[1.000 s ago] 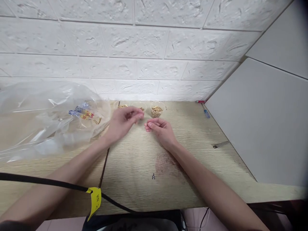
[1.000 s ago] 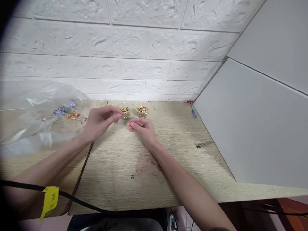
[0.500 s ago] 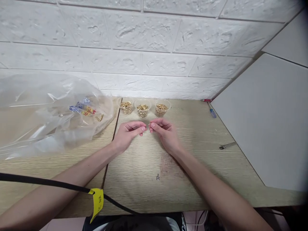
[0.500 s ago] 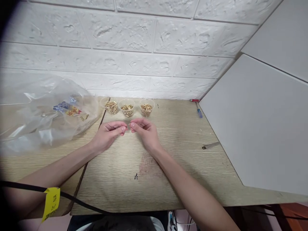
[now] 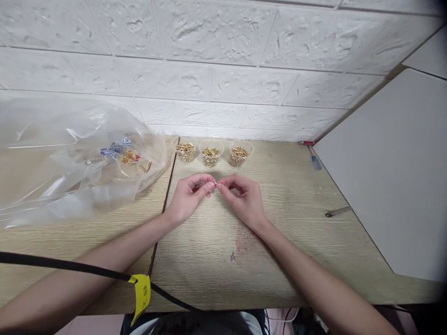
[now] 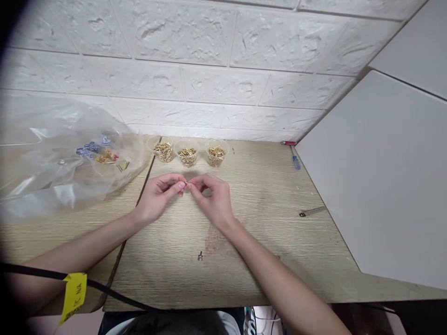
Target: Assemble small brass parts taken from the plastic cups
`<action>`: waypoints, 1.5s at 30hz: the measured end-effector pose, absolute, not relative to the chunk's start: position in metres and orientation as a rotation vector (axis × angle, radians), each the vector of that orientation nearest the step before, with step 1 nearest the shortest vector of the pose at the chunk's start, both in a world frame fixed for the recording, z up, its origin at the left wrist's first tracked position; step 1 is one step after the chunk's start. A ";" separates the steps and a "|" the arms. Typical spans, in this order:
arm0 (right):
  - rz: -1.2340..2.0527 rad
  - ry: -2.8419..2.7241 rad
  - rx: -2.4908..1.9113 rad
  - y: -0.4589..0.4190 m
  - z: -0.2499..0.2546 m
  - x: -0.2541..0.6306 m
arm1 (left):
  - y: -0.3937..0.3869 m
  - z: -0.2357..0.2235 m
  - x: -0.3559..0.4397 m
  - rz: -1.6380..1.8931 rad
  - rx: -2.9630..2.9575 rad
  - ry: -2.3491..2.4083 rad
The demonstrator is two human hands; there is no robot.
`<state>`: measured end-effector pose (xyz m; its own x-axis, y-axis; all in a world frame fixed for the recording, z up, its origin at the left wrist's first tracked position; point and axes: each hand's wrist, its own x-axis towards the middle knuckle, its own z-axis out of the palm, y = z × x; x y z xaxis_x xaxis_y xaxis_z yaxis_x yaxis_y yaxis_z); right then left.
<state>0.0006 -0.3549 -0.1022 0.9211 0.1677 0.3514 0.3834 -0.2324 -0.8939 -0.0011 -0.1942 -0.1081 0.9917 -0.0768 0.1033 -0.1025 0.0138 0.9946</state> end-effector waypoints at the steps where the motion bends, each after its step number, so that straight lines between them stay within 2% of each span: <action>1: -0.231 -0.439 -1.850 -0.356 -0.100 0.000 | -0.195 -0.108 -0.002 0.039 1.590 -0.144; 14: -0.362 -0.673 -2.226 -0.359 -0.099 -0.005 | -0.196 -0.118 -0.006 0.245 1.916 -0.266; 25: -0.183 -0.421 -2.005 -0.351 -0.103 -0.005 | -0.197 -0.120 -0.006 0.253 1.893 -0.216; 32: 0.093 -0.203 -1.721 -0.355 -0.110 0.007 | -0.197 -0.119 -0.008 0.166 1.734 -0.184; 45: -0.006 -0.292 -1.827 -0.356 -0.108 0.006 | -0.196 -0.117 -0.009 0.146 1.732 -0.176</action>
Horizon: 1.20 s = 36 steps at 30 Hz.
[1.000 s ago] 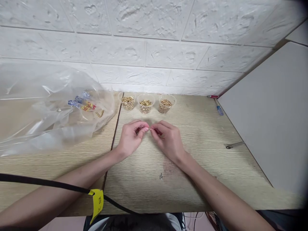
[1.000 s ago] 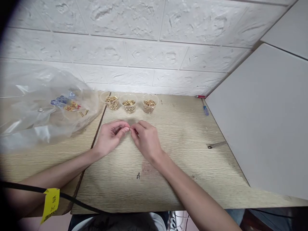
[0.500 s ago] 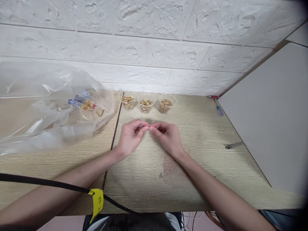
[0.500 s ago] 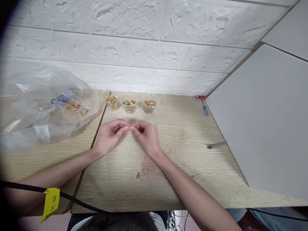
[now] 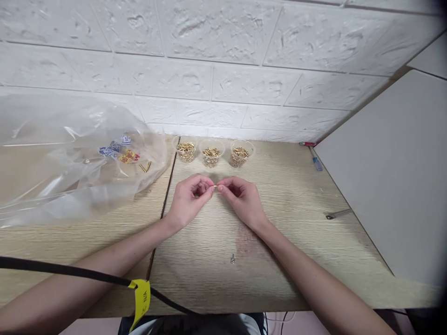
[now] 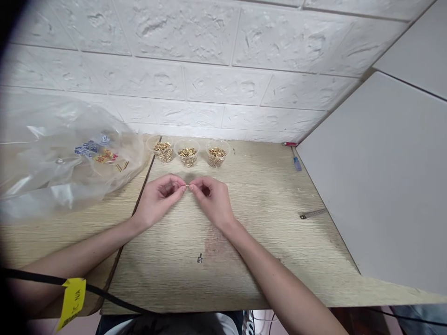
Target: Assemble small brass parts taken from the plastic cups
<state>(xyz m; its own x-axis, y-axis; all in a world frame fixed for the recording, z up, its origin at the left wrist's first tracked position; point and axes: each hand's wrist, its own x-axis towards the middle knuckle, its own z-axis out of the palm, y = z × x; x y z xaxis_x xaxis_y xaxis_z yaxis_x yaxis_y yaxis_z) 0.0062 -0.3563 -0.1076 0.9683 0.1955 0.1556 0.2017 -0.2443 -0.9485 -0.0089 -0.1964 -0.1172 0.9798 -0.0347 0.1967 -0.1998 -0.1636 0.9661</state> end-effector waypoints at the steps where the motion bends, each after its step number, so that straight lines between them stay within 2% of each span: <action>1: 0.023 -0.289 -1.805 -0.356 -0.108 0.006 | -0.196 -0.118 -0.010 0.153 1.759 -0.203; 5: 0.099 -0.245 -1.705 -0.357 -0.109 0.009 | -0.185 -0.104 -0.003 0.325 1.969 -0.443; 10: 0.052 -0.183 -1.709 -0.357 -0.111 0.013 | -0.149 -0.049 0.038 0.609 2.392 -0.674; 15: 0.045 -0.224 -1.719 -0.357 -0.114 0.016 | -0.130 -0.019 0.082 0.322 3.003 -0.517; 21: 0.054 -0.237 -1.733 -0.358 -0.111 0.014 | -0.136 -0.019 0.094 0.000 3.176 -0.418; 28: 0.048 -0.238 -1.713 -0.357 -0.112 0.015 | -0.137 -0.023 0.102 -0.011 3.102 -0.403; 30: 0.048 -0.234 -1.703 -0.357 -0.113 0.015 | -0.135 -0.027 0.103 0.128 3.020 -0.454; 34: 0.047 -0.217 -1.687 -0.357 -0.114 0.016 | -0.142 -0.038 0.085 0.712 2.543 -0.472; 36: 0.039 -0.202 -1.664 -0.357 -0.113 0.017 | -0.153 -0.048 0.063 0.778 2.253 -0.387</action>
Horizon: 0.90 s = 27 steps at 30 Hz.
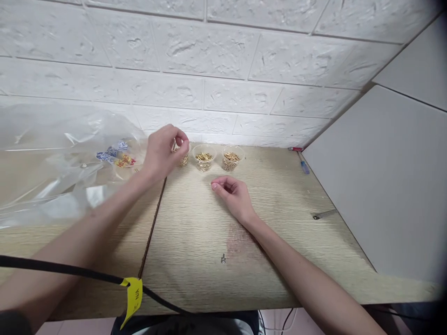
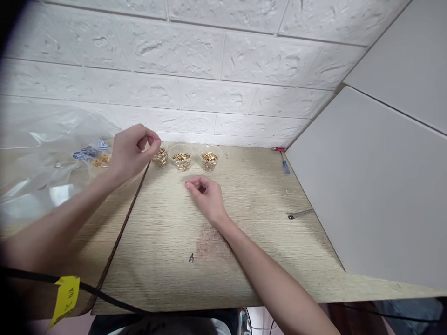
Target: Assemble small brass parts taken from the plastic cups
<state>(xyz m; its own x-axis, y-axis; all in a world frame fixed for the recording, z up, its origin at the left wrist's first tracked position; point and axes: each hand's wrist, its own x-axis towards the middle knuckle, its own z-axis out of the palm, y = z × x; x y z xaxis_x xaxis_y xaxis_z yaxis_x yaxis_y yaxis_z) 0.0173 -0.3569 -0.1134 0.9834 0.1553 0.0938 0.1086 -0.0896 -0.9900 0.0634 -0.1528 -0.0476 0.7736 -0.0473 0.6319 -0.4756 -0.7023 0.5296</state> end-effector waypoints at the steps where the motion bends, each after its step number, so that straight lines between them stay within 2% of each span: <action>1: 0.033 -0.195 -1.646 -0.357 -0.113 0.017 | -0.160 -0.054 0.051 0.662 2.122 -0.349; 5: -0.019 -0.208 -1.576 -0.356 -0.110 0.015 | -0.184 -0.088 0.007 0.092 1.709 -0.215; 8: -0.055 -0.260 -1.567 -0.354 -0.108 0.010 | -0.193 -0.108 -0.004 -0.122 1.452 -0.160; 19: -0.050 -0.307 -1.547 -0.353 -0.103 0.001 | -0.193 -0.115 0.001 -0.147 1.381 -0.200; 27: -0.196 -0.342 -1.756 -0.359 -0.102 0.005 | -0.195 -0.108 -0.001 -0.063 1.461 -0.153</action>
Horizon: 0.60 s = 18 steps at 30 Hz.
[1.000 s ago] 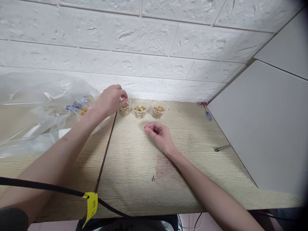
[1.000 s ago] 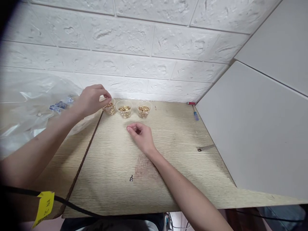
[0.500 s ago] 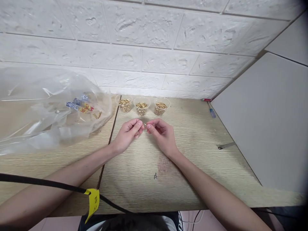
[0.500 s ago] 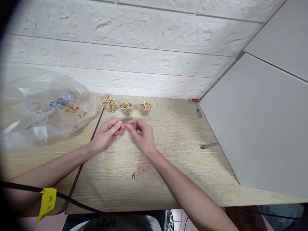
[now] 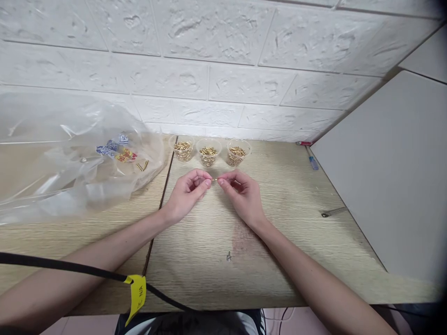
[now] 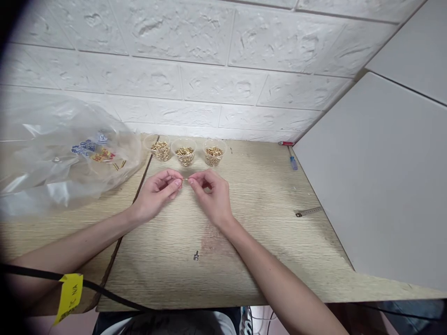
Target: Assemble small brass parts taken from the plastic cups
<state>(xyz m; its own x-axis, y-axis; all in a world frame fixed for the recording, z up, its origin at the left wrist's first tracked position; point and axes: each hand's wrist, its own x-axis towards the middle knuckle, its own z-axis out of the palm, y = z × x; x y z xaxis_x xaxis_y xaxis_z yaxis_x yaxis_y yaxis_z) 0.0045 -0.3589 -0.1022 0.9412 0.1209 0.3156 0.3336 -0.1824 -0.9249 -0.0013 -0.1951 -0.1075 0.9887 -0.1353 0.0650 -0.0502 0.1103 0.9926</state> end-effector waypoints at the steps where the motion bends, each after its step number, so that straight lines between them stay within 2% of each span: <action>1: -0.220 -0.363 -1.771 -0.359 -0.102 0.005 | -0.195 -0.107 -0.001 -0.051 1.473 -0.148; 18: -0.184 -0.454 -1.851 -0.358 -0.105 0.003 | -0.194 -0.107 -0.001 0.065 1.408 -0.131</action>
<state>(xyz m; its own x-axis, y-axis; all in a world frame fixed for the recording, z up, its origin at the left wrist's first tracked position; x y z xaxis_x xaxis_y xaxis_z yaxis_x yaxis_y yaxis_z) 0.0025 -0.3578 -0.1051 0.9124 0.2159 0.3476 0.3971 -0.2617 -0.8797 -0.0010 -0.1936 -0.1070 0.9910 -0.0320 0.1302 -0.1234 0.1618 0.9791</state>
